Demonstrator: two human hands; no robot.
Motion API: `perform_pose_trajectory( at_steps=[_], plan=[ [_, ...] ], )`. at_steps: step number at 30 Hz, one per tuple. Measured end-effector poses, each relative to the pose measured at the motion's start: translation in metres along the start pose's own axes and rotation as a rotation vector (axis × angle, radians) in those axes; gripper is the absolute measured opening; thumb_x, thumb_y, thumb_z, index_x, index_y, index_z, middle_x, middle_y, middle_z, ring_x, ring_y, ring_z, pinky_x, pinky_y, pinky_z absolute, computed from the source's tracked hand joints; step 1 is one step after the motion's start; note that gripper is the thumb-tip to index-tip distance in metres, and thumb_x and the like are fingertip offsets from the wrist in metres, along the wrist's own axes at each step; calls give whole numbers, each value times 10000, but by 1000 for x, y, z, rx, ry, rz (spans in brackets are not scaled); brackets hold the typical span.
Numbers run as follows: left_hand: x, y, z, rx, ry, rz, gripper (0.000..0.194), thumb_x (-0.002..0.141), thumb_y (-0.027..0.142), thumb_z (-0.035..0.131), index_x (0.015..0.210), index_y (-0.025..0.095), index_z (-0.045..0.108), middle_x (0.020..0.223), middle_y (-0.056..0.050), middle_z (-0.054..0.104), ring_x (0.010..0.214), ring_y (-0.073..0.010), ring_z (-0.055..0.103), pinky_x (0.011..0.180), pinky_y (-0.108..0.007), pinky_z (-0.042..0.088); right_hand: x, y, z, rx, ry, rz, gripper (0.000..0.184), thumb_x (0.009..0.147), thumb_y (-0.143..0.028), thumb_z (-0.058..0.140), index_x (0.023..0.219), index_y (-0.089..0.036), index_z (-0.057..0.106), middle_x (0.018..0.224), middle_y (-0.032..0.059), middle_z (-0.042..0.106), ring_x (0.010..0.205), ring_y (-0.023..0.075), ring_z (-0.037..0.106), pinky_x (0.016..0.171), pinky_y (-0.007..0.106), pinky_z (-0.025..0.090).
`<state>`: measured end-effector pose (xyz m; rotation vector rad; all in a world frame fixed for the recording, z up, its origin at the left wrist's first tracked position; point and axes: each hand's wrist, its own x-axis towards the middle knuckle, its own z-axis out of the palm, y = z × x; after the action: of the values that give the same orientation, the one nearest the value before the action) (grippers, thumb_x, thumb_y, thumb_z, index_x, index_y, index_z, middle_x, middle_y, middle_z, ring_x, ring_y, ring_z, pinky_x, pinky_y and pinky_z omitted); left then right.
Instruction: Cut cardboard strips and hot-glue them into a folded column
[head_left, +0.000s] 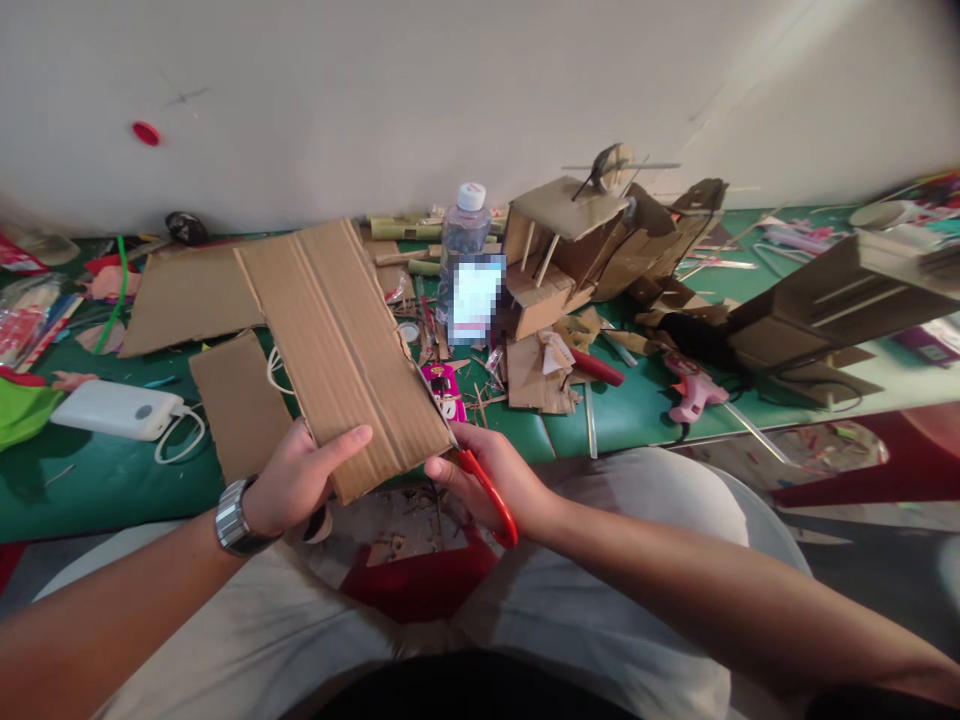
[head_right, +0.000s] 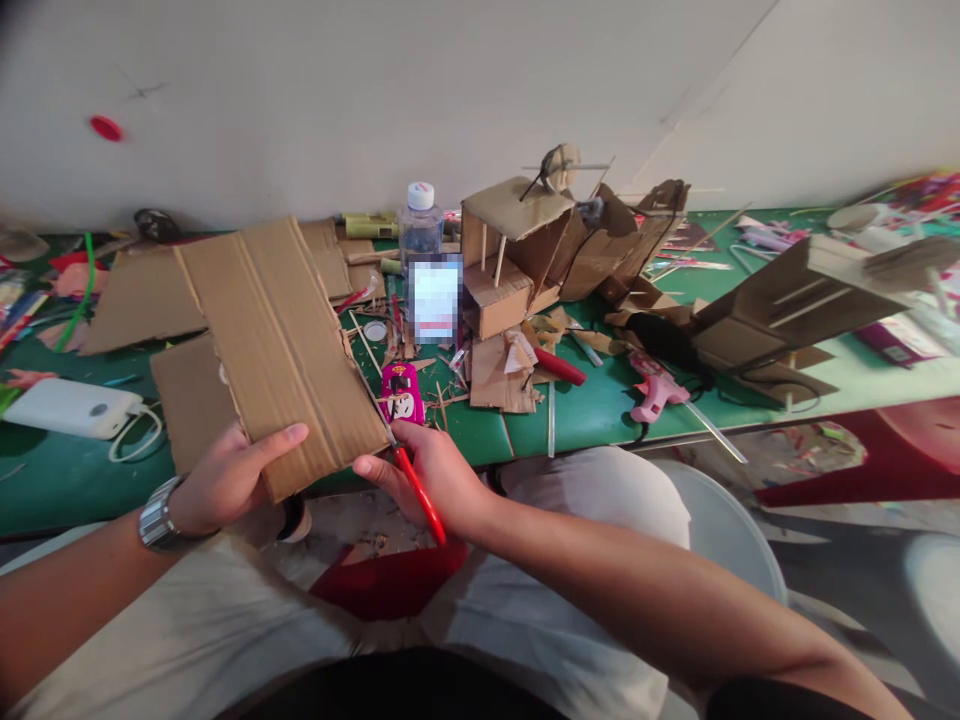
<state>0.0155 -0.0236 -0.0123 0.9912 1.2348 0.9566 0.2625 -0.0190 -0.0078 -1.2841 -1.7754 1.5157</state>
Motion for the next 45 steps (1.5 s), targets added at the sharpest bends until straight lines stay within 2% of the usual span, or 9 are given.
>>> perform_pose_trajectory(
  at_steps=[6,13,16,20,28,31,35,40,45],
  plan=[
    [-2,7,0,120,-39,57,586,833,522,801,1279,148,729,1242,-142,786,1278,-367,674,1101,-488,544,-2,-6,-2,-1,-38,-8,550,889,-760,618,859,-214,559,641,-22,546,616,161,535,559,272,421],
    [-9,14,12,236,-195,118,584,888,558,720,1314,158,716,1158,-149,810,1299,-359,659,1158,-504,489,-4,-11,-9,2,-51,-59,476,918,-664,660,996,-196,617,875,28,679,815,205,619,751,314,519],
    [-10,14,14,204,-183,104,581,874,546,739,1315,168,717,1207,-146,797,1271,-361,677,1133,-501,515,-4,-12,-10,7,-56,-72,466,917,-642,671,1065,-203,618,917,33,693,886,231,640,824,339,534],
    [-9,15,11,167,-77,83,585,831,550,779,1278,173,741,1249,-136,785,1230,-376,700,1093,-498,550,-4,-13,-10,37,-88,-90,415,947,-583,655,1125,-215,583,951,28,687,915,233,647,860,350,535],
    [-7,17,13,199,-49,83,627,796,586,791,1252,158,754,1230,-148,790,1189,-372,717,1085,-486,553,-4,-14,-9,-40,-85,-48,379,973,-579,617,1091,-220,583,791,-5,654,815,214,630,802,336,522],
    [-8,17,16,206,-87,78,639,807,591,779,1273,156,741,1244,-152,784,1205,-365,711,1093,-480,548,-3,-11,-8,-74,-68,-46,378,995,-570,583,1118,-212,590,830,8,684,818,210,641,792,327,512],
    [-9,16,16,193,-119,60,613,833,569,767,1278,148,738,1285,-157,767,1229,-357,700,1094,-465,548,-1,-9,-6,-123,-36,-42,372,996,-577,568,994,-205,589,890,27,694,791,191,623,743,307,484],
    [-10,16,15,189,-107,58,615,824,572,773,1272,152,741,1281,-155,769,1232,-364,698,1095,-479,546,1,-8,-5,-158,16,-22,487,920,-688,630,851,-212,549,796,4,639,722,169,569,664,282,429],
    [-10,17,16,164,-99,40,630,805,585,786,1262,153,747,1264,-155,776,1213,-370,708,1080,-477,557,1,-7,-5,-178,15,-1,571,872,-772,626,830,-208,546,693,-17,568,652,153,508,591,267,372]
  ],
)
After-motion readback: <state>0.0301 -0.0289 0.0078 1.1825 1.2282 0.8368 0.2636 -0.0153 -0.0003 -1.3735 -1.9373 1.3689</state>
